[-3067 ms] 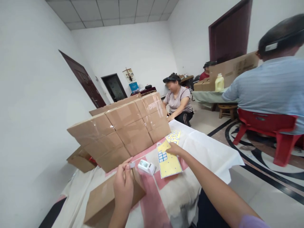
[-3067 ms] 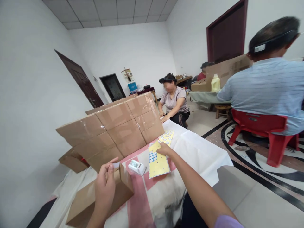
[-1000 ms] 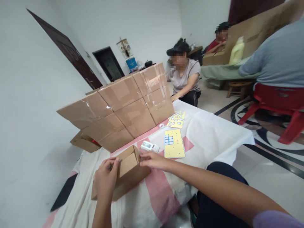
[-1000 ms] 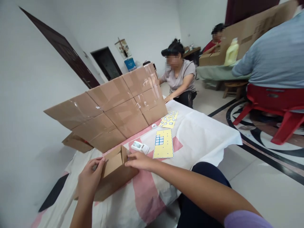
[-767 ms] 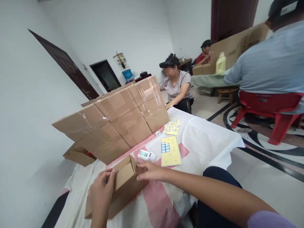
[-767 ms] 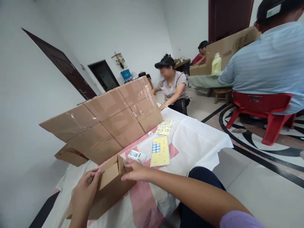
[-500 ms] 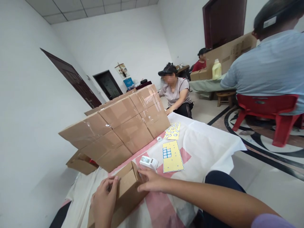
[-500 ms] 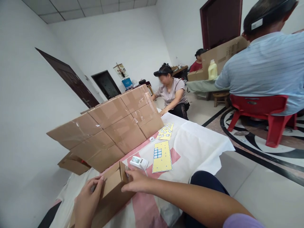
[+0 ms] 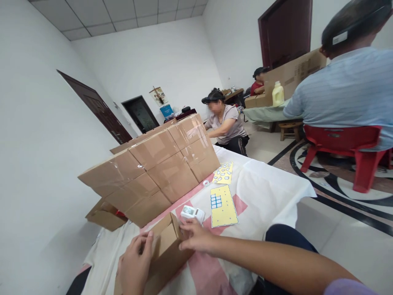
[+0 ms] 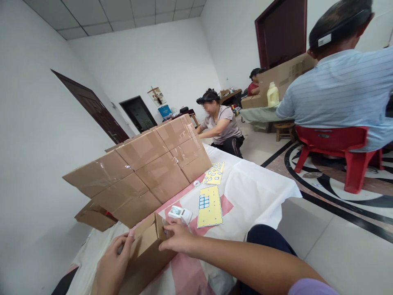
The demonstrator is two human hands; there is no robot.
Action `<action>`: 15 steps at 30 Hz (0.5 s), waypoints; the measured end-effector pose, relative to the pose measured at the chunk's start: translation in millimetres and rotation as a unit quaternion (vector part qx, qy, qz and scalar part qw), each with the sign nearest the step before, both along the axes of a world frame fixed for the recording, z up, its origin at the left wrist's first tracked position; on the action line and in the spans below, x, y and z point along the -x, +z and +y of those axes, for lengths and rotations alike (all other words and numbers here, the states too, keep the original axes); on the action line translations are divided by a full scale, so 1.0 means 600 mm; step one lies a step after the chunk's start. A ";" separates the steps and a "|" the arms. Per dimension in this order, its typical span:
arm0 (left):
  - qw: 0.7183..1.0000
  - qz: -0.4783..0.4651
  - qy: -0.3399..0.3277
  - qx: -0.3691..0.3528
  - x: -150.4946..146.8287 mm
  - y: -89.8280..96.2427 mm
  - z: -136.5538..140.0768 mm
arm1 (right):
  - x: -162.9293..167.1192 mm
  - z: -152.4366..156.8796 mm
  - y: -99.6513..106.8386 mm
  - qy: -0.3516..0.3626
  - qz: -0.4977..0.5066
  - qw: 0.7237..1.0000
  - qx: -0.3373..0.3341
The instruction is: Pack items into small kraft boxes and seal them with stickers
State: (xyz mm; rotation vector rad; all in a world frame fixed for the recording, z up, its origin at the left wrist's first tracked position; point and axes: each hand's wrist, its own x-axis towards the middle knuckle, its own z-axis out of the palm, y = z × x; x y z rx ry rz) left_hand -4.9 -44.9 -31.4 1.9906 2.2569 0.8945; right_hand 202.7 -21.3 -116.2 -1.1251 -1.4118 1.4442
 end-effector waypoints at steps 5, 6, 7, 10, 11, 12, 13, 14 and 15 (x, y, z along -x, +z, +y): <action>0.999 0.020 -0.014 -0.025 0.007 -0.011 -0.001 | -0.021 -0.005 0.002 0.033 -0.049 0.995 -0.079; 0.999 0.026 -0.023 -0.034 0.008 -0.013 -0.001 | -0.030 -0.004 0.006 0.047 -0.072 0.990 -0.111; 0.998 0.032 -0.030 -0.041 0.010 -0.016 -0.002 | -0.039 -0.002 0.011 0.063 -0.095 0.983 -0.146; 0.997 0.053 -0.039 -0.050 0.010 -0.022 -0.005 | -0.056 0.017 0.031 0.122 -0.138 0.954 -0.236; 0.996 0.062 -0.038 -0.053 0.009 -0.023 -0.007 | -0.056 0.026 0.037 0.141 -0.140 0.945 -0.261; 0.995 0.073 -0.033 -0.061 0.006 -0.023 -0.009 | -0.054 0.034 0.043 0.160 -0.137 0.935 -0.286; 0.993 0.082 -0.025 -0.075 0.003 -0.024 -0.011 | -0.050 0.040 0.047 0.177 -0.132 0.925 -0.309; 0.991 0.093 -0.015 -0.095 -0.002 -0.024 -0.013 | -0.045 0.043 0.049 0.186 -0.127 0.917 -0.329; 0.987 0.101 -0.004 -0.123 -0.007 -0.023 -0.016 | -0.039 0.044 0.050 0.188 -0.126 0.912 -0.342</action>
